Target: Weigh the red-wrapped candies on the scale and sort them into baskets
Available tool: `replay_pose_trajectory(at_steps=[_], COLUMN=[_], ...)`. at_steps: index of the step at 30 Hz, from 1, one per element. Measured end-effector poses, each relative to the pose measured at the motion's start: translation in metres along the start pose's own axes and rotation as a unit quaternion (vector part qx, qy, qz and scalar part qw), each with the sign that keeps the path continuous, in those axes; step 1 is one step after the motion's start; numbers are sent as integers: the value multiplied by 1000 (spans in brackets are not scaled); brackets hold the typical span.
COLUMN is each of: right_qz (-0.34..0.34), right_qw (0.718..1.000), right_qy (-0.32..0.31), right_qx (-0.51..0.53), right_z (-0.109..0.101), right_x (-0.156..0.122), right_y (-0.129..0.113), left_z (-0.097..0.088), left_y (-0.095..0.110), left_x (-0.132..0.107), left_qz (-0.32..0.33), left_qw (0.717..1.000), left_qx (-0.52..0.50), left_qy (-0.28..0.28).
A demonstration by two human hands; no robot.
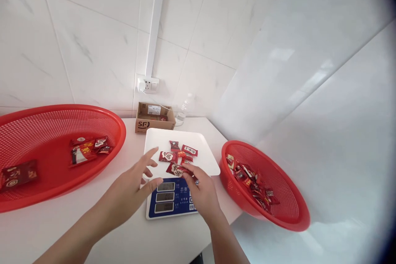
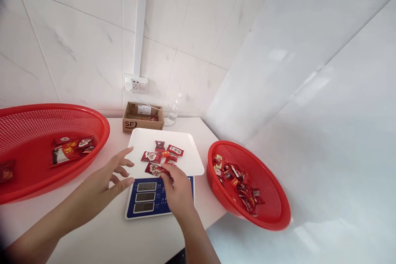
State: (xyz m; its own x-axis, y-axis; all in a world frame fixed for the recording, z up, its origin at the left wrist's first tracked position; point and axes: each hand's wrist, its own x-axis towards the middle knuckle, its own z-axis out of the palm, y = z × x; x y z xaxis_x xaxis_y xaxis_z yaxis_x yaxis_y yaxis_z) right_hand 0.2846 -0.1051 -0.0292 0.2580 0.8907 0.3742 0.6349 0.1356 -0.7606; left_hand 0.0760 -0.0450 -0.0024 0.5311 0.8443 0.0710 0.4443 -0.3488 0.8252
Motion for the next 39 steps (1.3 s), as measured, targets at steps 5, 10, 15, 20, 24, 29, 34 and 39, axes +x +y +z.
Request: replay_pose_trajectory(at_steps=[5,10,15,20,24,29,34,39], right_qz=[-49,-94,-94,-74,-45,85,267,235], right_qw=[991,978,968,973,968,939,875,862], right_qy=[5,51,-28,6,86,112,45,53], right_qx=[-125,-177,-230,-218,-233,-315,-401,-447], right_z=[6,10,15,0,-42,-97,-110,-102], right_x=[20,15,3,5,9,1,-12,-14], right_y=[17,19,22,25,39,80,104,102], left_z=[-12,-13,-16,-20,-28,-37,-38,-37], left_y=[0,-2,-7,-3,-1,-1,6,9], left_x=[-1,-1,-1,-2,-4,-8,-12,-12], left_qz=[-4,13,23,17,14,59,76,56], left_qw=[1000,998,996,997,991,966,945,940], left_qx=[-10,-25,-28,-31,-60,-154,-221,-233], left_qy=[24,54,76,73,120,198,228,243])
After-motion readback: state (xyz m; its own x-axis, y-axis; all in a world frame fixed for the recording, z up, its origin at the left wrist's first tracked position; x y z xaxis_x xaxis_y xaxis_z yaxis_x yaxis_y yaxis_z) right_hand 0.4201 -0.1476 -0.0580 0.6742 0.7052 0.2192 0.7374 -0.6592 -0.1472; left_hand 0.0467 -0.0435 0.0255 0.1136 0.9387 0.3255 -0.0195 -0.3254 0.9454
